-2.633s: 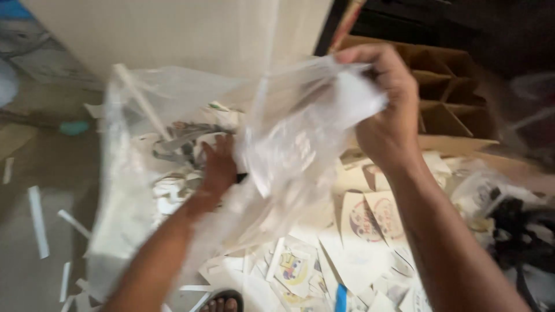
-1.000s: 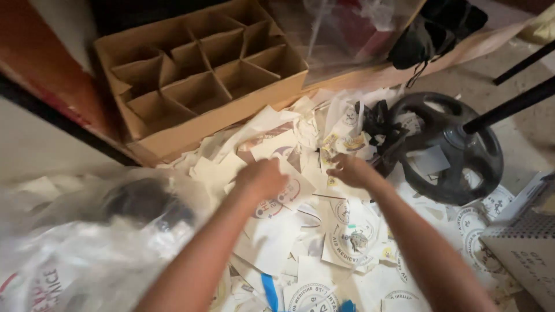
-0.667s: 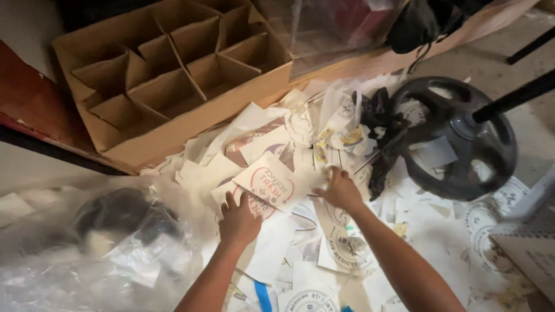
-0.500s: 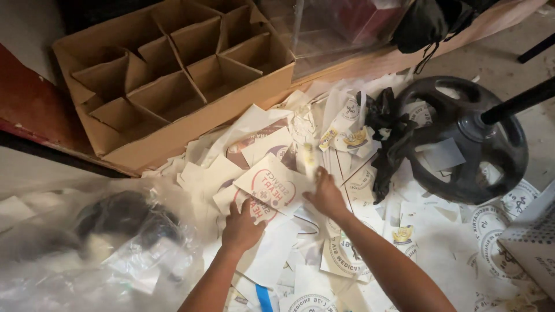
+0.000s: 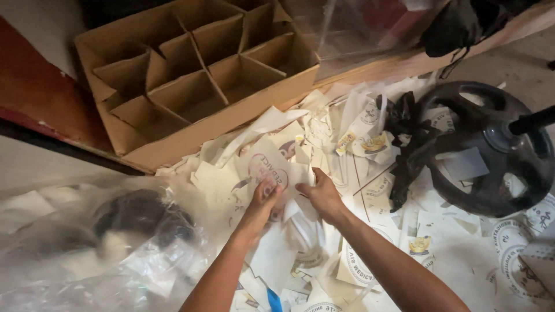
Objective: Picking up discarded paper scraps and waste from the floor and placing them into a plastic trash bag.
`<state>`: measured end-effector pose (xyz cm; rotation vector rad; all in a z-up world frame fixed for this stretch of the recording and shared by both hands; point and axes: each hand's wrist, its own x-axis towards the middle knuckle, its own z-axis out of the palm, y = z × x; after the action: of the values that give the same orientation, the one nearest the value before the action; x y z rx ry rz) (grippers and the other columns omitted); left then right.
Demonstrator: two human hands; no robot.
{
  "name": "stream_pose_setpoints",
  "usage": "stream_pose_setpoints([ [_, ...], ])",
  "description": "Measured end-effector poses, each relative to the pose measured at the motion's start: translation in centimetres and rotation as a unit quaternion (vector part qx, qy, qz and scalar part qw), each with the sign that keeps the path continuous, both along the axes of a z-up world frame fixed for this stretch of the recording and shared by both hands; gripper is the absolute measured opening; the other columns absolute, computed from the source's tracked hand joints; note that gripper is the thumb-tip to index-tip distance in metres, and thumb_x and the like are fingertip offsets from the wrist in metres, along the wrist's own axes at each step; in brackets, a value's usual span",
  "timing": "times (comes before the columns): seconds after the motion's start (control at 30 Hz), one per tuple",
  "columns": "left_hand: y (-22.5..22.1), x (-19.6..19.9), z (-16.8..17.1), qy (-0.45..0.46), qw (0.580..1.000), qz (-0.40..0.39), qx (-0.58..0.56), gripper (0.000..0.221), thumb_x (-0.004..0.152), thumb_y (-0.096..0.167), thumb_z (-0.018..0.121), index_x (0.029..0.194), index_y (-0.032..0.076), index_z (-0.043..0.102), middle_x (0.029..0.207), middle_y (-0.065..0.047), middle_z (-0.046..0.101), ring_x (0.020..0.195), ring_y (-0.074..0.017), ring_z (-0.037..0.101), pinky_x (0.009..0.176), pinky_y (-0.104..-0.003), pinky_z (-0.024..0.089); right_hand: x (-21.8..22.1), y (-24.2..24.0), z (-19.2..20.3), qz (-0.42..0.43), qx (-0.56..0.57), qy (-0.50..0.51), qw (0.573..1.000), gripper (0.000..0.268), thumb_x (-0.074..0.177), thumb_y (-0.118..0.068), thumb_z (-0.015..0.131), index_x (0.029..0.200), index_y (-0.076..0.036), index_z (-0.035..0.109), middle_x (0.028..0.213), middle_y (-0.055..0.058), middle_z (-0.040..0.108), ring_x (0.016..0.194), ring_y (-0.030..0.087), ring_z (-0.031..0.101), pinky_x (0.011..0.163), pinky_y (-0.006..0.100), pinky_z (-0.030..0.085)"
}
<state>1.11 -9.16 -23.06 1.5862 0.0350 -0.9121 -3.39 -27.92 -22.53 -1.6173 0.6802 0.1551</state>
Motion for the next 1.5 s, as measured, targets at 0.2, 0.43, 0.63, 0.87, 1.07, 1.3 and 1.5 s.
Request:
stream_pose_setpoints([
  [0.2, -0.8, 0.1, 4.0, 0.095, 0.991, 0.037, -0.091, 0.094, 0.083, 0.051, 0.067, 0.161, 0.024, 0.023, 0.163, -0.005, 0.034, 0.147, -0.0227, 0.032, 0.112, -0.049, 0.032, -0.3, 4.9, 2.9, -0.005, 0.023, -0.08, 0.997, 0.064, 0.086, -0.015, 0.073, 0.141, 0.004, 0.047, 0.118, 0.022, 0.073, 0.101, 0.026, 0.073, 0.088, 0.036, 0.06],
  [0.43, 2.0, 0.6, -3.5, 0.073, 0.951, 0.227, -0.195, 0.052, 0.089, 0.011, 0.07, 0.138, 0.001, 0.056, 0.122, -0.015, 0.065, 0.103, -0.0262, 0.065, 0.086, -0.041, 0.055, 0.2, 3.8, 1.4, 0.235, -0.001, -0.237, 0.943, 0.073, 0.092, -0.009, 0.066, 0.158, 0.0, 0.035, 0.154, 0.023, 0.049, 0.139, 0.032, 0.048, 0.111, 0.042, 0.039],
  [0.63, 5.2, -1.1, -4.4, 0.013, 0.945, 0.318, -0.076, 0.038, 0.093, 0.005, 0.062, 0.13, -0.003, 0.062, 0.117, -0.015, 0.073, 0.098, -0.0254, 0.07, 0.085, -0.039, 0.056, 4.0, -2.9, -9.7, 0.057, -0.235, -0.125, 0.962, 0.062, 0.087, -0.021, 0.076, 0.138, 0.004, 0.052, 0.118, 0.018, 0.071, 0.105, 0.024, 0.069, 0.083, 0.037, 0.06],
  [0.87, 6.5, -1.5, -6.0, -0.002, 0.941, 0.335, -0.036, 0.038, 0.095, 0.008, 0.063, 0.13, -0.004, 0.06, 0.122, -0.018, 0.072, 0.104, -0.0271, 0.07, 0.091, -0.038, 0.053, 6.8, -2.3, -11.9, -0.078, -0.115, -0.112, 0.984, 0.052, 0.086, -0.018, 0.077, 0.123, 0.01, 0.051, 0.096, 0.013, 0.068, 0.082, 0.018, 0.063, 0.067, 0.033, 0.053],
  [1.07, 5.8, -1.1, -4.3, 0.03, 0.93, 0.359, -0.067, 0.039, 0.095, 0.009, 0.06, 0.132, -0.003, 0.058, 0.123, -0.018, 0.071, 0.105, -0.0275, 0.07, 0.091, -0.039, 0.054, 4.8, -3.1, -11.4, -0.055, 0.017, -0.098, 0.993, 0.026, 0.089, -0.014, 0.07, 0.101, 0.008, 0.064, 0.092, 0.013, 0.067, 0.079, 0.018, 0.066, 0.066, 0.035, 0.056],
  [1.3, 3.0, -2.4, -2.7, 0.028, 0.929, 0.352, -0.109, 0.039, 0.098, 0.012, 0.056, 0.133, -0.004, 0.059, 0.124, -0.017, 0.07, 0.106, -0.0266, 0.07, 0.091, -0.038, 0.054, -1.3, -4.0, -1.1, -0.108, 0.005, -0.071, 0.992, 0.024, 0.086, -0.008, 0.065, 0.106, 0.005, 0.064, 0.099, 0.015, 0.073, 0.084, 0.026, 0.075, 0.071, 0.041, 0.06],
  [1.5, -0.2, -4.1, 0.0, 0.071, 0.924, 0.34, -0.158, 0.045, 0.097, 0.022, 0.062, 0.135, -0.001, 0.058, 0.125, -0.013, 0.068, 0.106, -0.0241, 0.067, 0.09, -0.037, 0.054, -5.6, -0.9, 5.4, 0.021, -0.363, -0.169, 0.916, 0.039, 0.081, -0.01, 0.081, 0.115, -0.003, 0.064, 0.114, 0.019, 0.07, 0.1, 0.031, 0.073, 0.083, 0.039, 0.059],
])
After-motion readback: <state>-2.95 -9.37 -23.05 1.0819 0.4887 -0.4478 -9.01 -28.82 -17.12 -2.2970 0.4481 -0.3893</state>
